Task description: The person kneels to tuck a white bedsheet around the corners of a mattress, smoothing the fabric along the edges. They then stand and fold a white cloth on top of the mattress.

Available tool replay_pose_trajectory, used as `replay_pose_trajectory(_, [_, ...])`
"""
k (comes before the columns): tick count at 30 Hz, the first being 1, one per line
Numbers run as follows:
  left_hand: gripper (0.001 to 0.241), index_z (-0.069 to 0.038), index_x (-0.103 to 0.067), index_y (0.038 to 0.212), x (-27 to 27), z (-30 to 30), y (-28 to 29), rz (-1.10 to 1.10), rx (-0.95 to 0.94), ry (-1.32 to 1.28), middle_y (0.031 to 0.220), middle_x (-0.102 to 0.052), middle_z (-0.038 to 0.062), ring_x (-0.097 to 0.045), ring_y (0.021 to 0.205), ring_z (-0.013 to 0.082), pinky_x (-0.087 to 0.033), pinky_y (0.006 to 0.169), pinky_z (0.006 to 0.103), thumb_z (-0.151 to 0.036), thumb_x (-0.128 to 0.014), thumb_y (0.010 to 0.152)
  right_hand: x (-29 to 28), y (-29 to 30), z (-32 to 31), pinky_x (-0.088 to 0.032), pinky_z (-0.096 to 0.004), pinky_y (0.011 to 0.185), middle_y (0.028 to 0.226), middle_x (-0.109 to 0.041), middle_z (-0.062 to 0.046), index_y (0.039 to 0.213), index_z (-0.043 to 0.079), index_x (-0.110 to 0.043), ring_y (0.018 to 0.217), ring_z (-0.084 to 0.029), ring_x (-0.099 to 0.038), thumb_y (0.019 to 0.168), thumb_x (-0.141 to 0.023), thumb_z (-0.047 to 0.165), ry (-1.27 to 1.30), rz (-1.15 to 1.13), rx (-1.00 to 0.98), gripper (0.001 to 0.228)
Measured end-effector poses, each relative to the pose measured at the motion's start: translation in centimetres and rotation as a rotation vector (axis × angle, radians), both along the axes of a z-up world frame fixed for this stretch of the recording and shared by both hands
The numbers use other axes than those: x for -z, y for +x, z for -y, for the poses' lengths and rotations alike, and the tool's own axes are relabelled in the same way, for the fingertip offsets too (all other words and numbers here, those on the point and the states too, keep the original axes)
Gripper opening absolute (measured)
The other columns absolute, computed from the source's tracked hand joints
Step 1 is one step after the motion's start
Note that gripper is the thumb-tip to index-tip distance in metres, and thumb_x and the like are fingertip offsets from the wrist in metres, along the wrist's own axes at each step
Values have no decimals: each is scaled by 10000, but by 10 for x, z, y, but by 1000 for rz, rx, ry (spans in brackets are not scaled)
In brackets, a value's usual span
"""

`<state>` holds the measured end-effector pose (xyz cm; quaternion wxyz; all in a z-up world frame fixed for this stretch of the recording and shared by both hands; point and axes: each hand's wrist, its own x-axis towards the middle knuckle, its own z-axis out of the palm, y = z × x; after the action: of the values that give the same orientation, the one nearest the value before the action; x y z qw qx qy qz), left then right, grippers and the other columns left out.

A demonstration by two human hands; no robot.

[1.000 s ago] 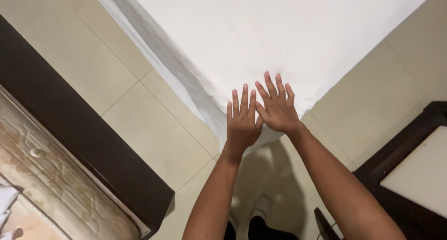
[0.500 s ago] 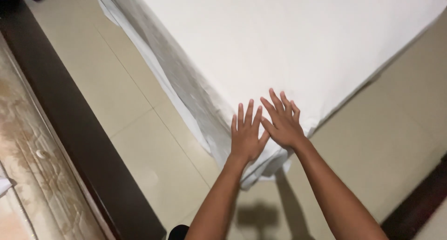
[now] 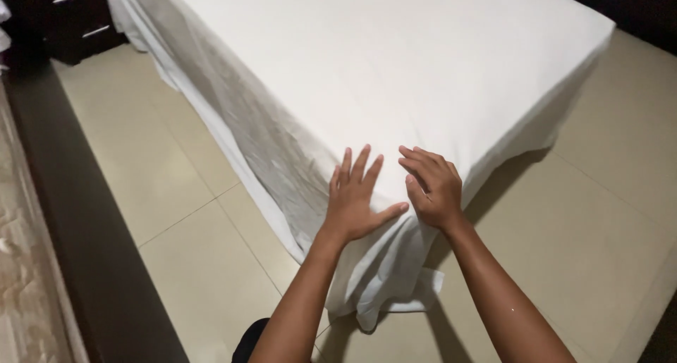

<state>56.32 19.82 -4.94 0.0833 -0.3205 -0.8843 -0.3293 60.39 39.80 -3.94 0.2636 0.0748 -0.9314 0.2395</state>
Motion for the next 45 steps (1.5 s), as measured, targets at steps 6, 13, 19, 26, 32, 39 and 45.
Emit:
replay_pose_trajectory(6, [1043, -141, -430, 1561, 12, -4, 0, -79, -33, 82, 1701, -208, 137, -66, 1586, 406, -127, 1226, 627, -740, -726, 760, 57, 24, -13, -256, -504, 1226, 1547, -543, -67, 1419, 129, -590, 1488, -299, -430, 1045, -397, 271, 62, -230, 26, 444])
replay_pose_trajectory(13, [728, -320, -560, 1523, 42, -9, 24, -126, -90, 191, 1743, -209, 132, -101, 1609, 454, -184, 1210, 660, -618, -748, 886, 64, 38, -2, -209, -516, 1276, 1604, -451, -110, 1485, 111, -499, 1548, -379, -312, 1100, -325, 298, -16, -252, 62, 462])
replay_pose_trajectory(19, [855, -287, -472, 1540, 37, 2, 46, -129, -38, 258, 1708, -183, 145, -128, 1562, 479, -253, 1161, 669, -562, -792, 797, 71, 36, -8, -189, -534, 1276, 1638, -389, -123, 1511, 100, -465, 1571, -399, -237, 1119, -292, 312, -39, -188, 55, 478])
replay_pose_trajectory(26, [807, -345, -494, 1521, 50, 6, 48, -222, -13, 250, 1707, -218, 139, -184, 1556, 501, -355, 1131, 636, -409, -858, 804, 78, 41, -12, -146, -544, 1290, 1694, -296, -114, 1532, 108, -428, 1603, -389, -156, 1125, -299, 374, -59, -151, 19, 504])
replay_pose_trajectory(32, [719, -358, -532, 1515, 58, 3, 59, -254, -42, 201, 1715, -230, 154, -214, 1557, 515, -372, 1154, 606, -248, -804, 859, 77, 48, -17, -121, -556, 1299, 1737, -211, -110, 1583, 119, -373, 1623, -399, -101, 1106, -387, 426, -35, -119, -8, 567])
replay_pose_trajectory(39, [681, -197, -474, 1566, 81, -8, 73, -369, -155, 255, 1680, -317, 186, -309, 1538, 477, -382, 1143, 579, -236, -740, 940, 63, 57, -19, -121, -593, 1285, 1751, -125, -101, 1634, 158, -279, 1618, -406, -50, 1030, -550, 439, 5, -61, -50, 719])
replay_pose_trajectory(45, [520, -116, -606, 1441, 97, -16, 82, -483, -286, 192, 1619, -449, 146, -397, 1514, 381, -305, 1204, 558, -165, -685, 929, 61, 58, -16, -162, -625, 1279, 1767, -82, -124, 1598, 268, -404, 1624, -455, -26, 1025, -614, 375, -6, -39, -71, 619])
